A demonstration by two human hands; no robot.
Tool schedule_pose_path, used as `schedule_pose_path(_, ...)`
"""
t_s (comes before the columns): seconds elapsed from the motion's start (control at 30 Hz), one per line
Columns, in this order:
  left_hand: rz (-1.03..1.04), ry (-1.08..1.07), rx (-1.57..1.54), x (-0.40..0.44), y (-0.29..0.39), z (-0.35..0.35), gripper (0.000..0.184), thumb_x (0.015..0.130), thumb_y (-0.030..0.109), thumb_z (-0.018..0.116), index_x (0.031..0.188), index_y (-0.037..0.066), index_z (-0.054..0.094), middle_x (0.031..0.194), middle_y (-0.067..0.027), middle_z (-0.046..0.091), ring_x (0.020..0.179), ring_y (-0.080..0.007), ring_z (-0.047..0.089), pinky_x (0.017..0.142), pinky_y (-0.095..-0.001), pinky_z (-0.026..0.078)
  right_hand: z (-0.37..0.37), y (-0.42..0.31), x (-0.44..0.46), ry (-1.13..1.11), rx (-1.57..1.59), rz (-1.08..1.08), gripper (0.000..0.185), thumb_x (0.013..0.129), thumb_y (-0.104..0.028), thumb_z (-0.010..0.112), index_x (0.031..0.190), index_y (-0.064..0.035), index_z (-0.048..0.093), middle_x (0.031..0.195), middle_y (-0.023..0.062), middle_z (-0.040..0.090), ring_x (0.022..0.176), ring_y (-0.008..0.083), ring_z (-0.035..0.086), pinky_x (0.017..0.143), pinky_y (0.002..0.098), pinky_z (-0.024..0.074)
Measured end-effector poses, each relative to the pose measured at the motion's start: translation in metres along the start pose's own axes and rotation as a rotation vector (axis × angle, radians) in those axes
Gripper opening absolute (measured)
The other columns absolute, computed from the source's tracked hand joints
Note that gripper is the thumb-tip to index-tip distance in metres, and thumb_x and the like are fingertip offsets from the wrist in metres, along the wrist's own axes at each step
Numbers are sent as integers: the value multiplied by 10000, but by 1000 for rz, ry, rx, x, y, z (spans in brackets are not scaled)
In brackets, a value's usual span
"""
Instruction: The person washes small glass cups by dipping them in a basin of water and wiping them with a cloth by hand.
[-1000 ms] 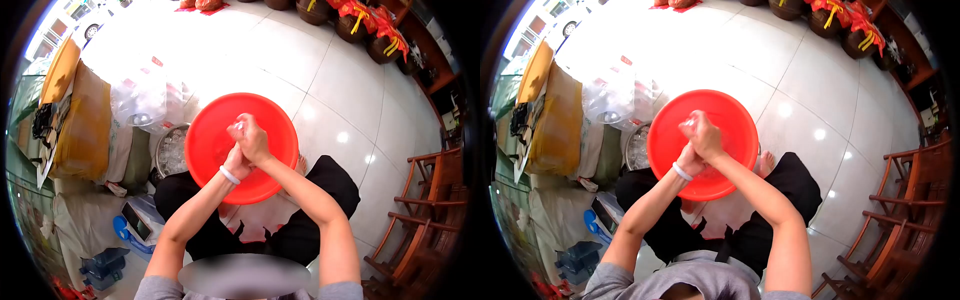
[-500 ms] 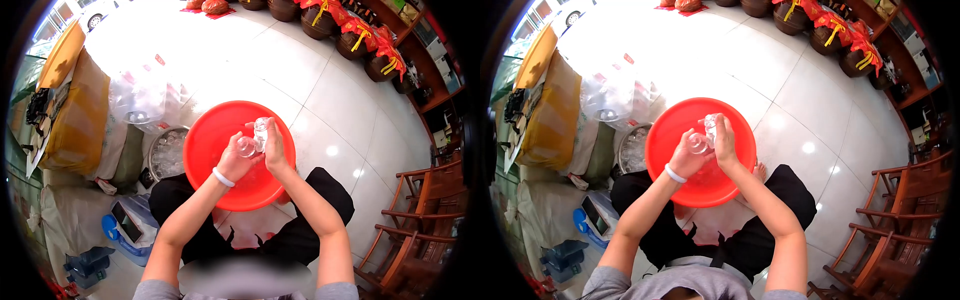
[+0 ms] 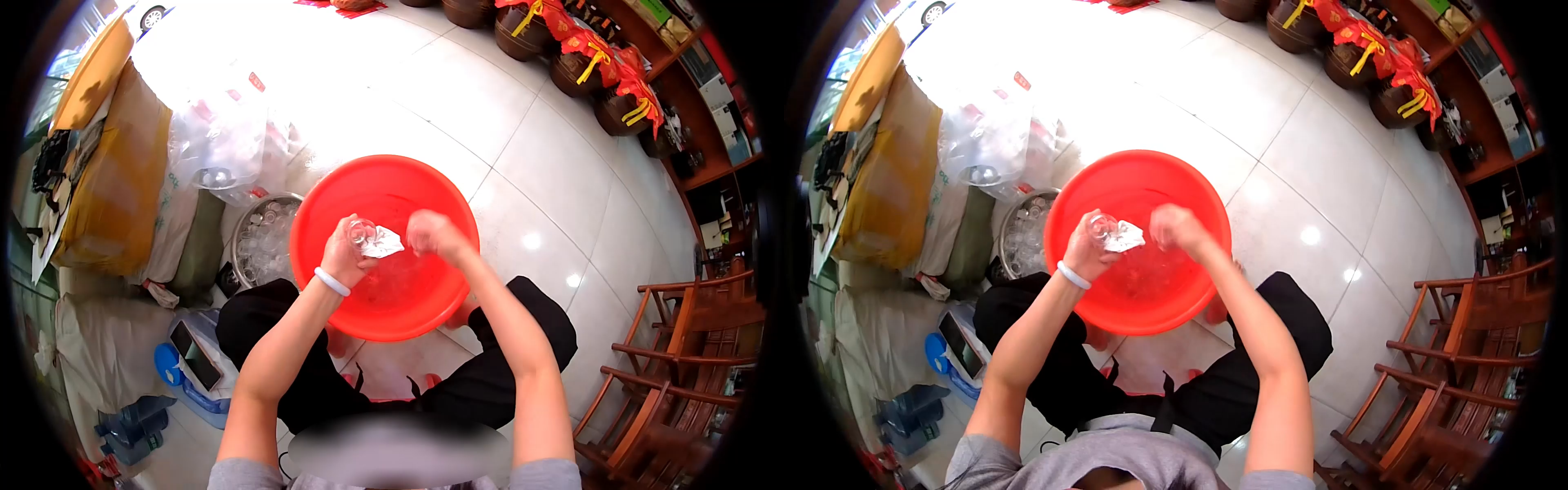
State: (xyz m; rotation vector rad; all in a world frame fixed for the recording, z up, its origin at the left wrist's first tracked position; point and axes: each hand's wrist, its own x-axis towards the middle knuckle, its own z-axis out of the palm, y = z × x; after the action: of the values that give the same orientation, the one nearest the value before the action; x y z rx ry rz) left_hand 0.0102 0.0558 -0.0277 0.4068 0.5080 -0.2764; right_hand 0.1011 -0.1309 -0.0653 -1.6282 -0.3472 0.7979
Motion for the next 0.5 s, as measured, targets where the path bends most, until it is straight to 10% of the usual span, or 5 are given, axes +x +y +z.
schedule_pose_path(0.03, 12, 4, 7, 2, 1, -1, 312, 882, 378, 408, 791, 117, 552, 708, -11, 581, 612, -133, 544, 356, -216, 240, 7, 41, 14, 116, -758, -14, 246, 740, -281, 596, 765, -42, 544, 712, 113, 604, 681, 200, 608, 646, 358, 486)
schedule_pose_path(0.27, 69, -63, -45, -3, 1, -11, 371, 885, 459, 405, 813, 131, 564, 713, 11, 596, 534, -112, 508, 365, -208, 265, 50, 0, -2, -7, 173, -81, 260, 770, -83, 577, 1018, -3, 567, 814, 56, 596, 634, 97, 532, 570, 262, 456)
schedule_pose_path(0.43, 176, 111, 214, -1, -10, 0, 387, 888, 472, 393, 853, 129, 569, 741, 10, 602, 590, -108, 528, 417, -231, 315, 59, -37, -23, 13, 143, -100, 352, 773, -65, 626, 1103, 12, 530, 894, 46, 571, 697, 85, 530, 569, 229, 444)
schedule_pose_path(0.5, 216, 233, 321, -1, -19, 8, 398, 890, 477, 385, 868, 126, 572, 763, 7, 606, 628, -107, 540, 451, -241, 348, 64, -32, -22, 285, -157, -463, 332, 770, -62, 626, 1091, -22, 551, 855, 50, 564, 692, 99, 536, 568, 231, 447)
